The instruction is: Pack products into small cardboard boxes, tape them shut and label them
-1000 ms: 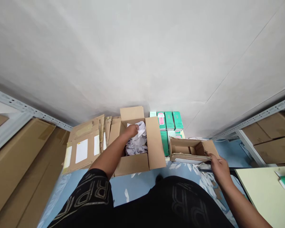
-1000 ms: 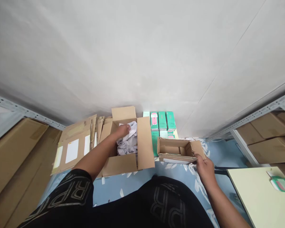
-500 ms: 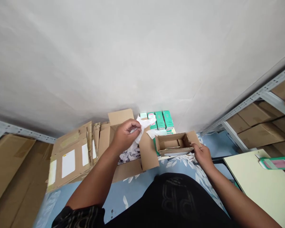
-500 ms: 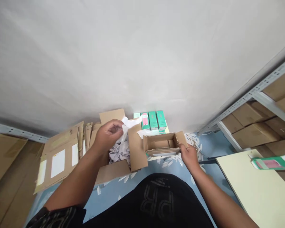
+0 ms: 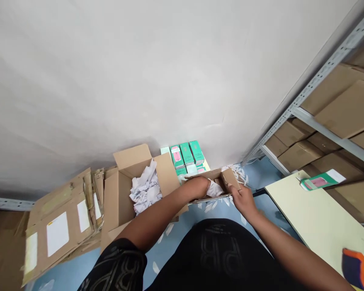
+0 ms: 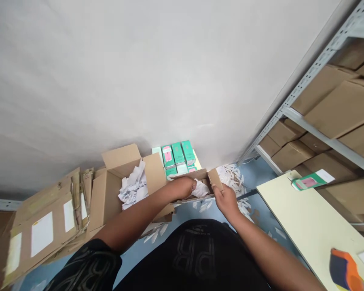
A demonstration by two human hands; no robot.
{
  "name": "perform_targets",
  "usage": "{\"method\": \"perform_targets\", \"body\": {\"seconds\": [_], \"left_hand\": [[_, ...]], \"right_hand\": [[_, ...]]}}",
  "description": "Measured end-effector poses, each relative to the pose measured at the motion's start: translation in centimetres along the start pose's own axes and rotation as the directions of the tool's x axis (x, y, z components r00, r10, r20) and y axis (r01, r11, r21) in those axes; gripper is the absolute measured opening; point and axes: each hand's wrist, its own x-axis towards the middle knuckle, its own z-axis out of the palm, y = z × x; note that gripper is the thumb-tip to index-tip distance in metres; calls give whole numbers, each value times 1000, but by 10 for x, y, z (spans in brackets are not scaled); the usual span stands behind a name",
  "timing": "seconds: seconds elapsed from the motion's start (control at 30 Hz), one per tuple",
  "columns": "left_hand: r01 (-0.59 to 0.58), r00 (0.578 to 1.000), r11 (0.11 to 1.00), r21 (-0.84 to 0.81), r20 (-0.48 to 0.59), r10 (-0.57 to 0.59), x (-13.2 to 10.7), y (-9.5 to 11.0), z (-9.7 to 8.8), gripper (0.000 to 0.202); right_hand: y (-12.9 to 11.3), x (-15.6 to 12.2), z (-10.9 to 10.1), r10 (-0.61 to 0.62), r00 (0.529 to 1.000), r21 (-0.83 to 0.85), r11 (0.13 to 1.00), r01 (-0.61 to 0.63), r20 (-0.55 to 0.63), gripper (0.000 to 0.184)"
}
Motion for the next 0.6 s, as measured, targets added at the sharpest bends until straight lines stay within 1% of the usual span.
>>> {"method": "perform_targets", "body": {"seconds": [0.07, 0.1, 0.13, 0.2, 0.27, 0.3, 0.37, 0.4, 0.43, 0.5, 0.53, 0.6], "left_hand": [[98, 989, 991, 86, 100, -107, 15, 6, 8, 11], [112, 983, 987, 119, 130, -127, 21, 10, 10, 11], [96, 985, 987, 127, 132, -113, 25, 15, 11, 11], [14, 993, 993, 120, 117, -28, 28, 27, 9, 17], [-100, 994, 991, 95, 59, 94, 23, 42, 0, 25], [-160, 987, 984, 71, 13, 160, 18, 50, -6, 28], [-262, 962, 965, -13, -83, 260, 9, 64, -18, 34], [-292, 952, 953, -78, -118, 282, 6, 69, -24, 35], [-303, 948, 941, -148, -145, 283, 3, 74, -28, 36], [-284, 951, 924, -257, -199, 237, 3, 78, -30, 36], [-262, 954, 921, -288, -221, 202, 6, 79, -27, 35], [-217, 960, 928, -304, -241, 145, 15, 80, -15, 33]], "right_hand": [[3, -6, -1, -50, 999, -37, 998, 49, -21, 47], [5, -9, -1, -61, 998, -53, 997, 60, -33, 47], [8, -10, -2, -57, 997, -66, 996, 54, -47, 47], [16, -14, -8, -9, 997, -77, 997, 3, -72, 48], [28, -18, -17, 65, 993, -64, 995, -72, -98, 50], [36, -20, -23, 106, 988, -49, 993, -112, -113, 50], [55, -28, -37, 193, 970, -11, 980, -197, -146, 51], [66, -33, -45, 239, 957, 11, 970, -241, -164, 51], [79, -38, -52, 286, 941, 33, 958, -284, -181, 50], [105, -48, -68, 371, 906, 82, 928, -362, -204, 50], [119, -53, -76, 411, 886, 108, 911, -397, -214, 50], [147, -62, -93, 475, 848, 154, 880, -450, -233, 51]]}}
